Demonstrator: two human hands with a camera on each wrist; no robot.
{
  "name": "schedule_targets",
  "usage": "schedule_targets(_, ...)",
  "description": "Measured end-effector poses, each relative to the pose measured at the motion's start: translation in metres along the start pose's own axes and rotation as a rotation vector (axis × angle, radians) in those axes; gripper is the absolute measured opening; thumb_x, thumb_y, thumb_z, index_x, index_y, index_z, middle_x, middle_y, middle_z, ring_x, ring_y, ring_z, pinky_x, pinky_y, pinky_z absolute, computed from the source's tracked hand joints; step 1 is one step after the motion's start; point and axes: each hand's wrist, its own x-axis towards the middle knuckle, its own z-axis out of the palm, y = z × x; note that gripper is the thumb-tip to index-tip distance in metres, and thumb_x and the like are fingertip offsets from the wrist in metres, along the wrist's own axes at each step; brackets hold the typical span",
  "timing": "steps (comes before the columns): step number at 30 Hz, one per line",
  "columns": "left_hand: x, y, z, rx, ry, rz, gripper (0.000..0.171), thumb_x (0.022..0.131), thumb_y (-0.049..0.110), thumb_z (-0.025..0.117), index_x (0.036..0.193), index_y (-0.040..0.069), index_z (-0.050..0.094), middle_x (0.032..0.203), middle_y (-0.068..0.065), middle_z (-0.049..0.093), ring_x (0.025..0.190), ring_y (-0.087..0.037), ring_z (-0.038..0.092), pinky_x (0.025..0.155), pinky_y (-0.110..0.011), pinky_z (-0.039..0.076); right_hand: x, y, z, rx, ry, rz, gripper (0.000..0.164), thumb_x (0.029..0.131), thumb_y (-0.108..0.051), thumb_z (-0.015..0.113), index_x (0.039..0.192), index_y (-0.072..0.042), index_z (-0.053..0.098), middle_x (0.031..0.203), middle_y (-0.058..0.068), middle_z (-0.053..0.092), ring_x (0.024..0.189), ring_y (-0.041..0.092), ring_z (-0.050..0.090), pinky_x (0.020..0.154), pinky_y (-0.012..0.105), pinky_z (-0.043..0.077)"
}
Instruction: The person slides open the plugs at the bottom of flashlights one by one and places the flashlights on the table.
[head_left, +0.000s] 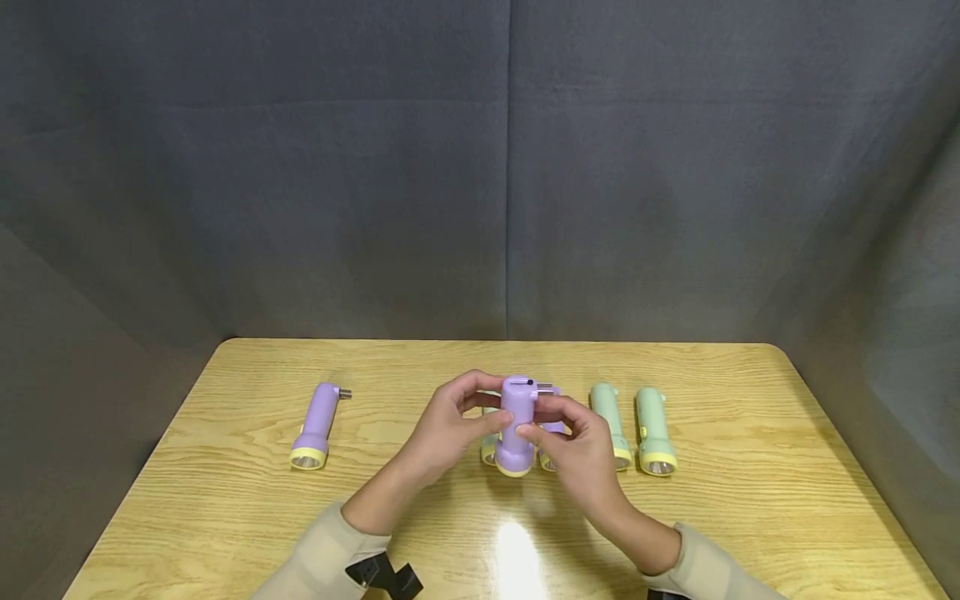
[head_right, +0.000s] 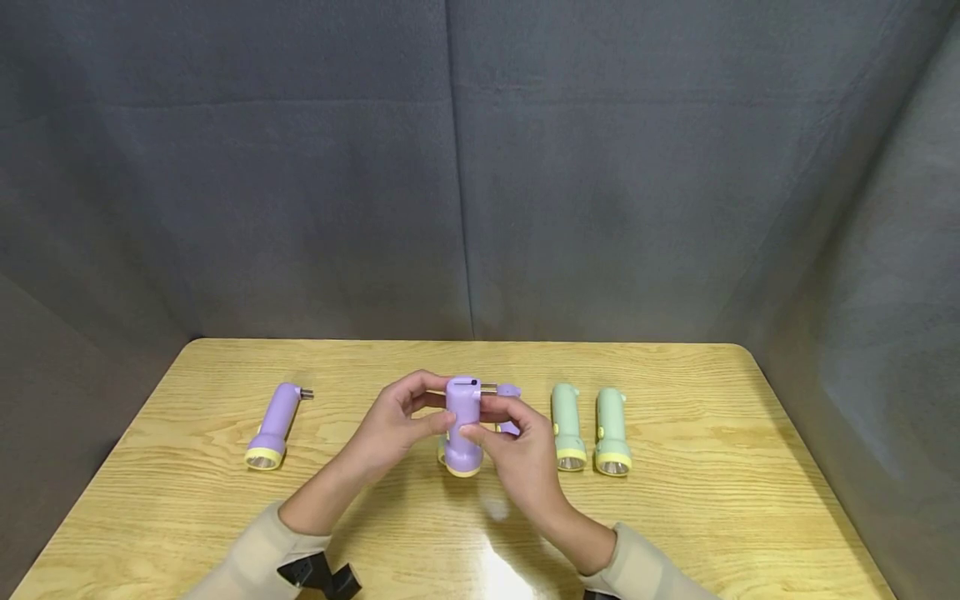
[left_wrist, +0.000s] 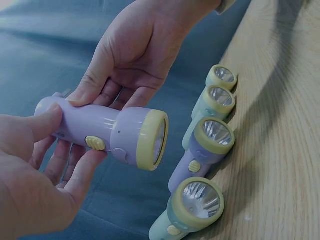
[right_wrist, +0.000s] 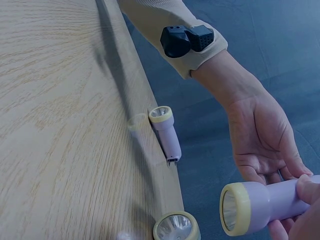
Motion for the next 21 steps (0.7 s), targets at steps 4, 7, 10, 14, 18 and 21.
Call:
schedule_targets(4,0.001,0.000,0.003,-0.040,0.026,-0.021,0.032,0.095,0.001,0.071,0.126,-0.002,0.063,0.125,-0.015,0.064,0.109,-0.025,0.063,0.087,-0.036,0.058,0.001,0.000,0.000,0.024,-0.001,0.017,0.031,0.082,0.009,0.079,0.113,0.008,0.071,0.105,0.006,0.073,0.091,0.014,0.068,0.078,0.026,0.060)
schedule_targets(7,0.001,0.002,0.005,-0.058,0.052,-0.043,0.033,0.095,0.001,0.070,0.127,-0.003,0.062,0.123,-0.017,0.064,0.105,-0.023,0.064,0.083,-0.035,0.060,0.001,0.001,-0.001,0.039,-0.011,0.017,0.037,0.084,0.009,0.077,0.120,0.008,0.068,0.111,0.015,0.072,0.094,0.014,0.068,0.080,0.025,0.059)
schedule_targets(10,0.001,0.004,0.007,-0.073,0.092,-0.064,0.032,0.096,0.001,0.069,0.128,-0.002,0.063,0.123,-0.016,0.065,0.102,-0.020,0.065,0.080,-0.035,0.060,0.001,0.001,-0.001,0.066,-0.028,0.006,0.042,0.085,0.010,0.075,0.125,0.008,0.064,0.118,0.023,0.069,0.099,0.014,0.069,0.083,0.026,0.059)
schedule_targets(14,0.003,0.007,0.008,-0.109,0.144,-0.082,0.033,0.097,0.004,0.068,0.129,-0.001,0.063,0.124,-0.015,0.065,0.100,-0.018,0.066,0.083,-0.047,0.059,0.000,0.001,-0.003,0.110,-0.073,-0.033,0.046,0.085,0.013,0.073,0.129,0.011,0.059,0.125,0.029,0.064,0.107,0.013,0.068,0.089,0.028,0.058)
schedule_targets(18,0.004,0.008,0.008,-0.110,0.184,-0.111,0.034,0.098,0.007,0.068,0.131,-0.001,0.062,0.124,-0.015,0.066,0.100,-0.018,0.067,0.086,-0.057,0.057,-0.002,0.002,-0.007,0.126,-0.155,-0.090,0.051,0.085,0.015,0.073,0.132,0.014,0.054,0.132,0.033,0.058,0.114,0.012,0.066,0.093,0.031,0.056)
schedule_targets(21,0.004,0.010,0.007,-0.100,0.204,-0.140,0.035,0.099,0.009,0.067,0.132,0.000,0.063,0.123,-0.014,0.065,0.099,-0.018,0.067,0.083,-0.053,0.058,-0.004,0.004,-0.010,0.112,-0.221,-0.141,0.056,0.085,0.015,0.073,0.136,0.014,0.052,0.137,0.033,0.055,0.119,0.012,0.063,0.095,0.032,0.055)
